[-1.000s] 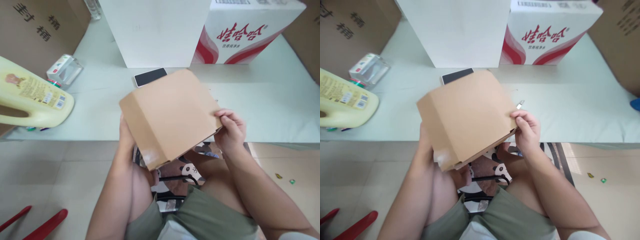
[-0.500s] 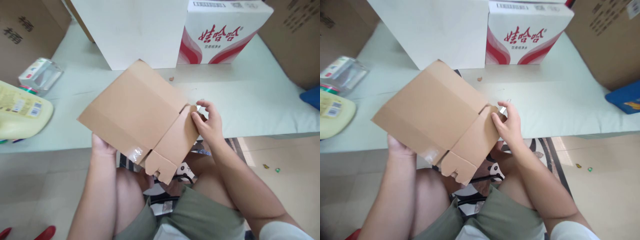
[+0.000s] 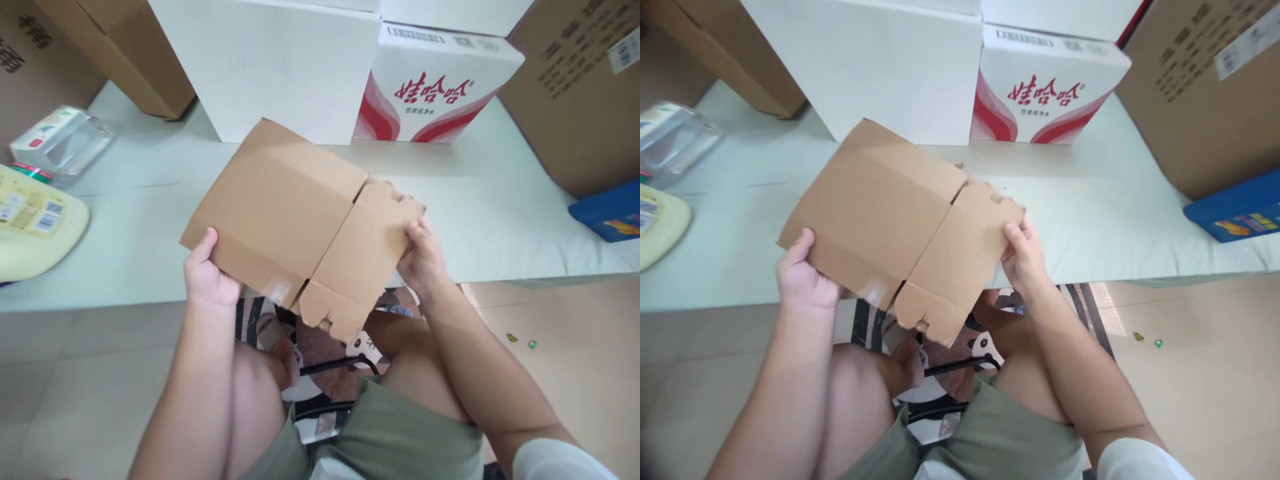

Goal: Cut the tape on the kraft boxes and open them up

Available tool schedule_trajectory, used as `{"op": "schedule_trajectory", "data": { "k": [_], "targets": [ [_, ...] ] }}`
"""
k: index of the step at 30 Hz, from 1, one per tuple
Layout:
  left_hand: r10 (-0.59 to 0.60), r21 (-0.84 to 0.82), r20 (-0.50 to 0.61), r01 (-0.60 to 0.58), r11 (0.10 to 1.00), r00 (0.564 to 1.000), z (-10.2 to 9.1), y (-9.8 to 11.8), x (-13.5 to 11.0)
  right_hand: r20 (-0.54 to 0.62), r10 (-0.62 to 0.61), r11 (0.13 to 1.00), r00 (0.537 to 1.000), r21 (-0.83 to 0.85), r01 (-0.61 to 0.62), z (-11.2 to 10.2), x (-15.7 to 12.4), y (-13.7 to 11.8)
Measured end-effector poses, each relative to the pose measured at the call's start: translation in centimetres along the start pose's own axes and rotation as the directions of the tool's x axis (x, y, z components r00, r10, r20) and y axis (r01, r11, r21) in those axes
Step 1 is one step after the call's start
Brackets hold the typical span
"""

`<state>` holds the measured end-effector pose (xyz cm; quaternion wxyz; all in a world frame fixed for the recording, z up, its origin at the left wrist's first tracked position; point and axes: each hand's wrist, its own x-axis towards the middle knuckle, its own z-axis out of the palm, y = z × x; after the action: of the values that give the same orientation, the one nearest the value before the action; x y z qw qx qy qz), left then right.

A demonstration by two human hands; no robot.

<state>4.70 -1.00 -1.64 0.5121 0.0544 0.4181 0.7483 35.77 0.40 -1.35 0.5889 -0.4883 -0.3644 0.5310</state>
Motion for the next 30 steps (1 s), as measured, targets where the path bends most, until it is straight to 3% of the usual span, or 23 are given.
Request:
{"op": "schedule_trajectory", "data": {
  "k": [4, 7, 9, 12, 14, 16, 21, 24, 26, 27, 30],
  "targets": [
    [-0.043, -0.026, -0.057, 0.042, 0.999, 0.997, 1.1, 0.1, -0.3, 0.237, 0.225, 0.969, 0.945, -0.155, -0.192, 1.3, -1.2, 0.3],
    [-0.024, -0.091, 0.014, 0.025, 0.996, 1.000, 1.8, 0.2, -0.7, 0.238, 0.234, 0.969, 0.942, -0.135, -0.207, 2.1, -1.9, -0.1],
    [-0.023, -0.153, 0.068, 0.033, 0.988, 0.997, 1.9, 0.3, -0.7, 0.212, 0.214, 0.973, 0.953, -0.129, -0.190, 1.4, -2.0, -0.8],
    [-0.110, -0.169, 0.050, 0.117, 0.979, 0.993, 1.7, 0.5, -0.5, 0.076, 0.159, 0.979, 0.984, -0.141, -0.148, -2.6, -2.5, -2.7],
    [-0.163, -0.140, 0.046, 0.168, 0.976, 0.986, 1.5, 0.7, -0.4, -0.126, 0.069, 0.978, 0.990, -0.185, -0.091, -6.6, -3.2, -4.2],
    [-0.180, -0.110, 0.076, 0.187, 0.976, 0.981, 1.5, 0.6, -0.4, -0.356, -0.097, 0.960, 0.930, -0.278, -0.006, -10.7, -4.1, -5.8],
    [-0.178, -0.099, 0.121, 0.190, 0.977, 0.977, 2.0, 0.2, -0.8, -0.532, -0.311, 0.908, 0.788, -0.410, 0.081, -18.0, -5.2, -9.0],
    [-0.192, -0.106, 0.124, 0.205, 0.973, 0.974, 2.5, -0.2, -1.0, -0.571, -0.419, 0.857, 0.706, -0.505, 0.101, -20.2, -2.5, -10.6],
    [-0.198, -0.111, 0.120, 0.211, 0.971, 0.973, 2.7, -0.3, -1.1, -0.569, -0.456, 0.833, 0.684, -0.544, 0.102, -20.8, 1.4, -12.1],
    [-0.201, -0.112, 0.115, 0.214, 0.970, 0.973, 2.8, -0.4, -1.1, -0.563, -0.457, 0.828, 0.689, -0.552, 0.098, -20.9, 3.9, -12.9],
    [-0.208, -0.105, 0.104, 0.219, 0.970, 0.973, 3.0, -0.6, -1.1, -0.524, -0.376, 0.830, 0.764, -0.557, 0.027, -20.1, 11.6, -14.5]
  ]
}}
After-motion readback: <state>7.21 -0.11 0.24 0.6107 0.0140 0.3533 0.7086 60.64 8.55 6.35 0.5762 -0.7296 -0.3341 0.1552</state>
